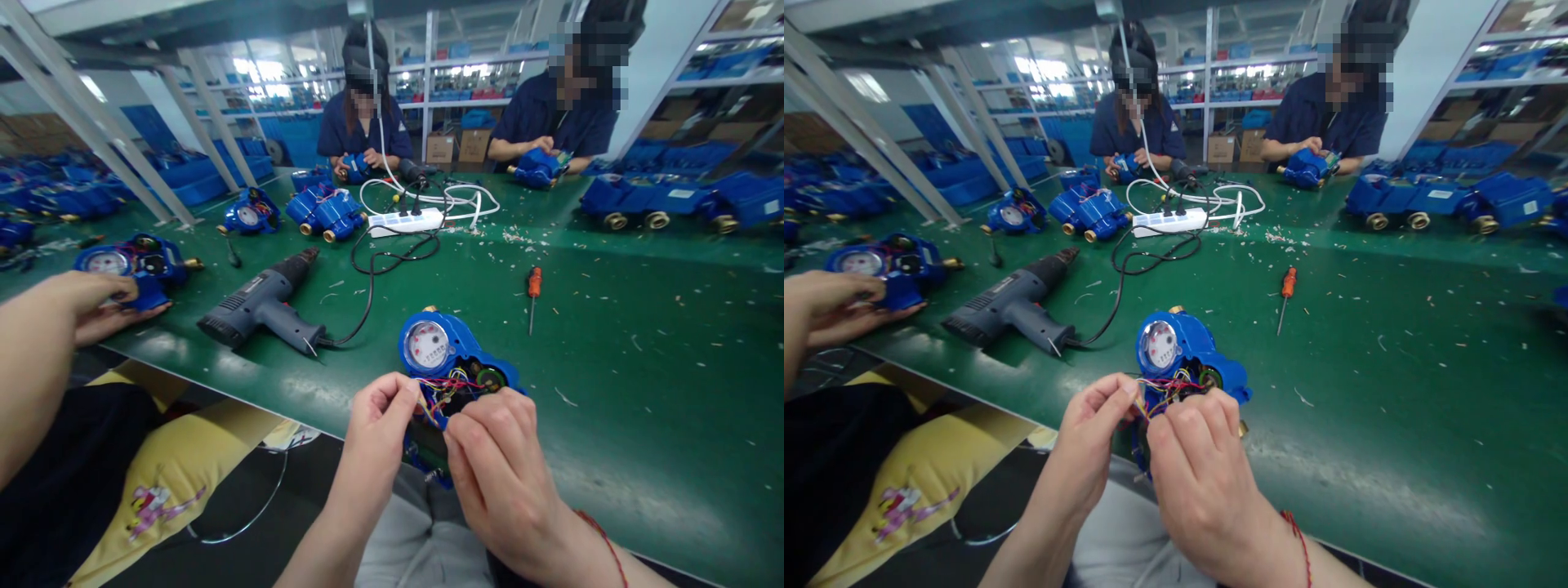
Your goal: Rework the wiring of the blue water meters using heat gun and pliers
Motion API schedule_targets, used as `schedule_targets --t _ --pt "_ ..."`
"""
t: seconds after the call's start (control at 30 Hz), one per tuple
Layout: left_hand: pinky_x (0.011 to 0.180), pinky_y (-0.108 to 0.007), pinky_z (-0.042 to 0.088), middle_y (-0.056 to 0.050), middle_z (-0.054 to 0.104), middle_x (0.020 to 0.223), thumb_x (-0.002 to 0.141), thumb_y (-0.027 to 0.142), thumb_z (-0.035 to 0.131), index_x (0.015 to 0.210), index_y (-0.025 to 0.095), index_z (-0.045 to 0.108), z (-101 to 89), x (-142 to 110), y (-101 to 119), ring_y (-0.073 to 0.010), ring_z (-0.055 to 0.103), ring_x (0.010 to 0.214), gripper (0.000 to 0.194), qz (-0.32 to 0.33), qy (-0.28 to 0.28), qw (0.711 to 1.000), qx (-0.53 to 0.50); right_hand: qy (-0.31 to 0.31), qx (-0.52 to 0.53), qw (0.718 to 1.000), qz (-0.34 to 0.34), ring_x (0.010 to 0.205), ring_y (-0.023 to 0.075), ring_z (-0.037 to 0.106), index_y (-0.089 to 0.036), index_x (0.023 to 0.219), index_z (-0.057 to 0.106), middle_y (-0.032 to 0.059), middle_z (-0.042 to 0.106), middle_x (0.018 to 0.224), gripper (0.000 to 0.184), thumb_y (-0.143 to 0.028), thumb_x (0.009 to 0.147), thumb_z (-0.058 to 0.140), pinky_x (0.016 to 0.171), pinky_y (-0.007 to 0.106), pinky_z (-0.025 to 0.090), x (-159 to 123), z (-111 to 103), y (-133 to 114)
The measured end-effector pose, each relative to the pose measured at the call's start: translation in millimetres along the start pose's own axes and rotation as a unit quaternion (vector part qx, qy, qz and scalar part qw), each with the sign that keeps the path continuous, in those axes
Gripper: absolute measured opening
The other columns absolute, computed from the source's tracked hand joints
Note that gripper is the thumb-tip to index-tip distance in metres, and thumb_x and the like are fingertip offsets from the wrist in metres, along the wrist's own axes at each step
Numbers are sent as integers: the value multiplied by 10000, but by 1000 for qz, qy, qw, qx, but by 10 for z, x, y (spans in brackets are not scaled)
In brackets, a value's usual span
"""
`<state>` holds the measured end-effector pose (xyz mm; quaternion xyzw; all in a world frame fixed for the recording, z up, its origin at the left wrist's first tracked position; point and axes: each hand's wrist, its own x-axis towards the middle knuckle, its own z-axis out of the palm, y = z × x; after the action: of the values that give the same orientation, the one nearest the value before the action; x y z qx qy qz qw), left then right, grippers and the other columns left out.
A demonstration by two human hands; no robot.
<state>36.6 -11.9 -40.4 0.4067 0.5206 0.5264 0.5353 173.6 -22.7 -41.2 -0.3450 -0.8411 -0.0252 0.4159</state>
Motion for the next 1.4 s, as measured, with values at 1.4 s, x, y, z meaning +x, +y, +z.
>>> schedule_targets --t 1.4 --pt "651 -289 296 43 450 671 967 263 430 649 204 463 -93 -90 78 -134 428 645 325 205 -74 945 242 -10 59 989 137 902 179 536 -210 870 644 8 661 957 137 -141 893 528 829 370 283 97 -61 -28"
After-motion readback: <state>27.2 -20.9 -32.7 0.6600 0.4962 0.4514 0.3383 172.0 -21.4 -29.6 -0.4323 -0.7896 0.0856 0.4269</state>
